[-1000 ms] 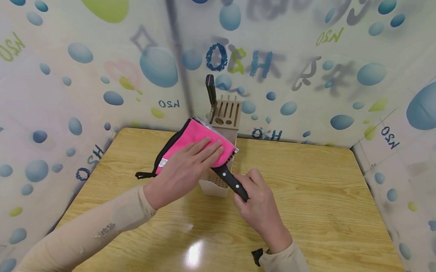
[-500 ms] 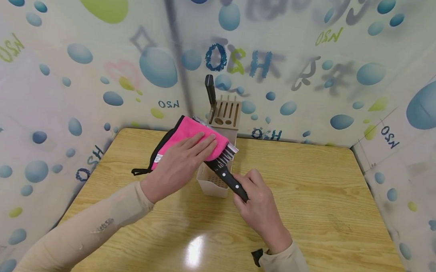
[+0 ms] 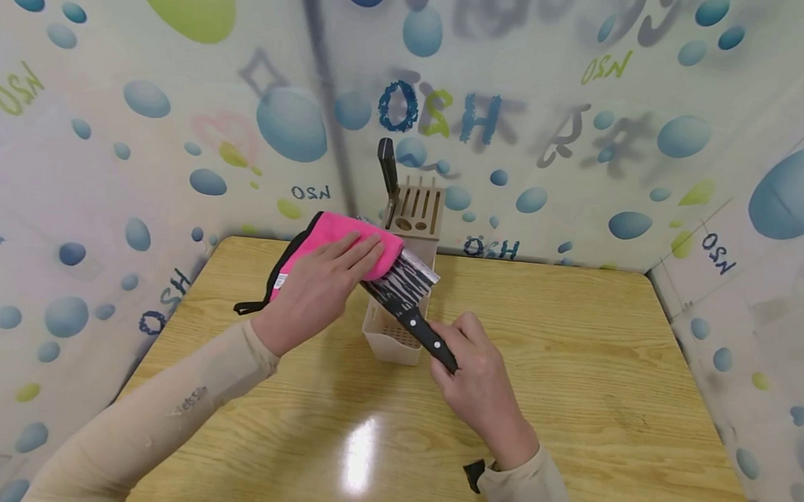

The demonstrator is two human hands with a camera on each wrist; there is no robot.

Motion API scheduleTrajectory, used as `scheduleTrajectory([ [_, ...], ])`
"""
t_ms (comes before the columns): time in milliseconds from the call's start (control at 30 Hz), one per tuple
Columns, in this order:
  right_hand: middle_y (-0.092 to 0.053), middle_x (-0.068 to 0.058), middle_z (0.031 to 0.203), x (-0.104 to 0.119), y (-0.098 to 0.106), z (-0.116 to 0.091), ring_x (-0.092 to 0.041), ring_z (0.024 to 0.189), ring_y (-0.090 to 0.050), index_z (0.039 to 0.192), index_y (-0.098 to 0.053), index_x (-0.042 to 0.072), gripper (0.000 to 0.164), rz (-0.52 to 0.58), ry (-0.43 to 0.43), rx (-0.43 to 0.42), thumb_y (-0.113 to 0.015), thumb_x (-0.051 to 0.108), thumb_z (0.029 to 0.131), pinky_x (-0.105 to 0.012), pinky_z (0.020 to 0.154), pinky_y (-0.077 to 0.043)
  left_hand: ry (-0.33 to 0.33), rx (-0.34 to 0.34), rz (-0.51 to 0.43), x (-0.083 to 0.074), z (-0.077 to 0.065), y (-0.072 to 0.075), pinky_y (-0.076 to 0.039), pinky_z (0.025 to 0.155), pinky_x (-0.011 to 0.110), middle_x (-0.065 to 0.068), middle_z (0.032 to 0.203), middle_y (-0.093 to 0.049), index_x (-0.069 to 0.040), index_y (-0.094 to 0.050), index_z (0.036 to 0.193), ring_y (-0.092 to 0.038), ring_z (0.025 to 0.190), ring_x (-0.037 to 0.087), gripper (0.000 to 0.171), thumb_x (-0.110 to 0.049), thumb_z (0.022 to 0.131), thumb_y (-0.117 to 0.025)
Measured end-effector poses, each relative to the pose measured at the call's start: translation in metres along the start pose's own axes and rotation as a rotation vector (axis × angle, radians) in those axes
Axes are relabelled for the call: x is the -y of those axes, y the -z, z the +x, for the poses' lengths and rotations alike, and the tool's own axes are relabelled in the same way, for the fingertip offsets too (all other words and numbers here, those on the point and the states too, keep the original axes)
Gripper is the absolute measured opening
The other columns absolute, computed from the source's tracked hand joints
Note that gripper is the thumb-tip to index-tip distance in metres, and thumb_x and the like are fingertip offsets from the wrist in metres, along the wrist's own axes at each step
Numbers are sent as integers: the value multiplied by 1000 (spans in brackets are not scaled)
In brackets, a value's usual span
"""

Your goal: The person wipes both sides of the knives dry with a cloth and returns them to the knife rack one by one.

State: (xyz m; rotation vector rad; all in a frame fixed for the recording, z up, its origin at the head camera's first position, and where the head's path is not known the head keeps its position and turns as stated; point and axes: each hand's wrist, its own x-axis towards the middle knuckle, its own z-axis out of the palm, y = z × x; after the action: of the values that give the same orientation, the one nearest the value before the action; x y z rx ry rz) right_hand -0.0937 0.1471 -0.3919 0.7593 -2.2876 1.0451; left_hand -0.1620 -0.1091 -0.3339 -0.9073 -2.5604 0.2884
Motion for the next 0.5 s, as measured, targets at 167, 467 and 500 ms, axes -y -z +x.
scheduleTrajectory([
  [167, -53, -4, 87, 0, 0, 0, -3, 68, -44, 110, -76, -5, 34, -4, 3, 4, -78, -12, 77, -10, 55, -40, 41, -10, -34, 10, 2, -6, -48, 113, 41, 11, 153, -55, -4, -53, 151, -55, 138, 33, 51, -3, 100, -60],
  [467, -52, -4, 87, 0, 0, 0, -3, 68, -44, 110, -76, -5, 33, -5, 6, 3, -78, -12, 78, -10, 55, -40, 118, 3, -72, 27, 4, -13, -49, 111, 42, 10, 151, -56, -5, -55, 149, -56, 137, 34, 50, 2, 100, -54],
  [500, -52, -4, 87, 0, 0, 0, -4, 68, -44, 110, -76, -5, 33, -6, 7, 2, -78, -12, 78, -10, 55, -40, 124, 4, -74, 28, 4, -13, -49, 111, 42, 10, 151, -56, -5, -55, 149, -56, 137, 34, 50, 2, 100, -54],
])
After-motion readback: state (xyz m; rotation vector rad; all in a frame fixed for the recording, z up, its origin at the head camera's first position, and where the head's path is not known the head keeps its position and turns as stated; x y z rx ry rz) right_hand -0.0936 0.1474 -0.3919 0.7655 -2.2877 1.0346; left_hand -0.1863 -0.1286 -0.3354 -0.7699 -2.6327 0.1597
